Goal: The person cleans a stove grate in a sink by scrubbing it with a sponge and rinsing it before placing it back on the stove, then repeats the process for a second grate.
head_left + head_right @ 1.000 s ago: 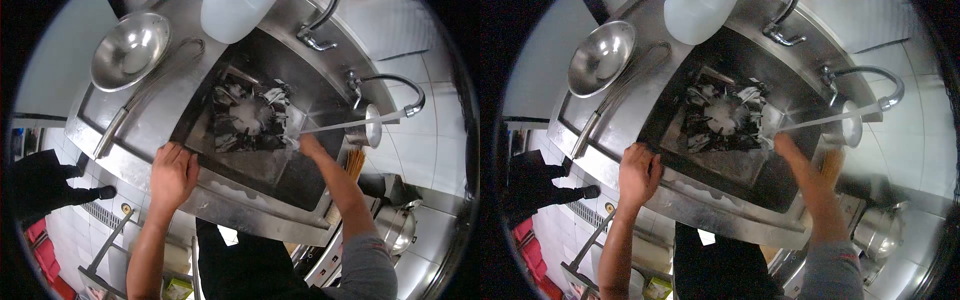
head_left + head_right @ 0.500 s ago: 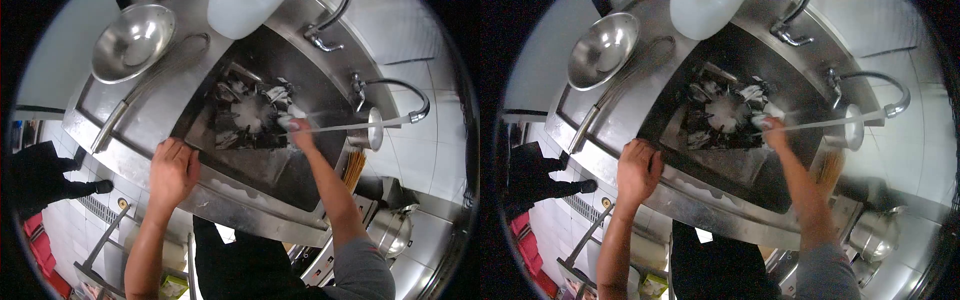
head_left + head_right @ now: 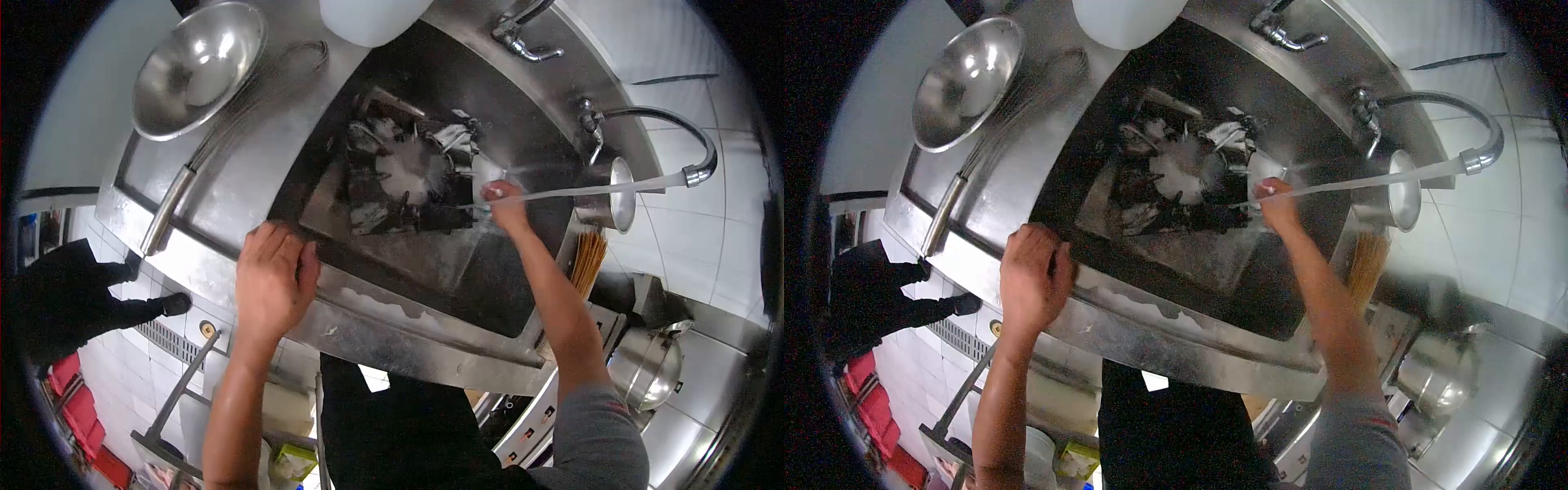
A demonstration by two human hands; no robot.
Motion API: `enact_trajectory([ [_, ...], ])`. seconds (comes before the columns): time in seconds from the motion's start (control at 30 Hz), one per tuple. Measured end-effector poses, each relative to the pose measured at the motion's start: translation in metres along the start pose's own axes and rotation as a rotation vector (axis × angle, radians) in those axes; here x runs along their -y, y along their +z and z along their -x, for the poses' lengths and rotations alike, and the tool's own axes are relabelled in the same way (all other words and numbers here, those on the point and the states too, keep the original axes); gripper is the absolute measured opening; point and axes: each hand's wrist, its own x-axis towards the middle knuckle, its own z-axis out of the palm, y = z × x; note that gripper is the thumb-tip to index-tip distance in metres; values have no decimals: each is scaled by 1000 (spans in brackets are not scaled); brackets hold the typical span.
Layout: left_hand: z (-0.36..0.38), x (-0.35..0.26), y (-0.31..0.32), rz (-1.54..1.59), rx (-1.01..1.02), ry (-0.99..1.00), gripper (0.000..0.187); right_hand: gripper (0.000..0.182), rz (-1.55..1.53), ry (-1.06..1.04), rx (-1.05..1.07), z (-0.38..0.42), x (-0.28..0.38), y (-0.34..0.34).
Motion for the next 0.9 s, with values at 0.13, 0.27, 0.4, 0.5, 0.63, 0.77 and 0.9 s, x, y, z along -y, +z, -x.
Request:
enact_trajectory([
  [0.13, -1, -3, -1, 13, -14, -18, 10, 19, -312, -187, 85, 39, 47, 6],
  [0.27, -1, -4, -3, 3, 5, -17, 10, 34, 332, -671, 98, 62, 43, 48],
  [0.4, 3, 2, -3, 39, 33, -34, 9, 37, 818, -600, 122, 72, -22, 58],
  [0.5, 1, 4, 1, 46, -18, -6, 10, 25, 825, -465, 328, 69, -22, 41],
  [0.63, 2, 3, 0, 15, -26, -2, 10, 14, -82, -148, 404, 75, 56, 69],
  [0.77, 5, 9, 2, 65, -13, 20, 10, 24, 397, -411, 11, 58, 3, 96],
  [0.9, 2, 7, -1, 79, -48, 2, 10, 31, 867, -345, 342, 65, 3, 47],
])
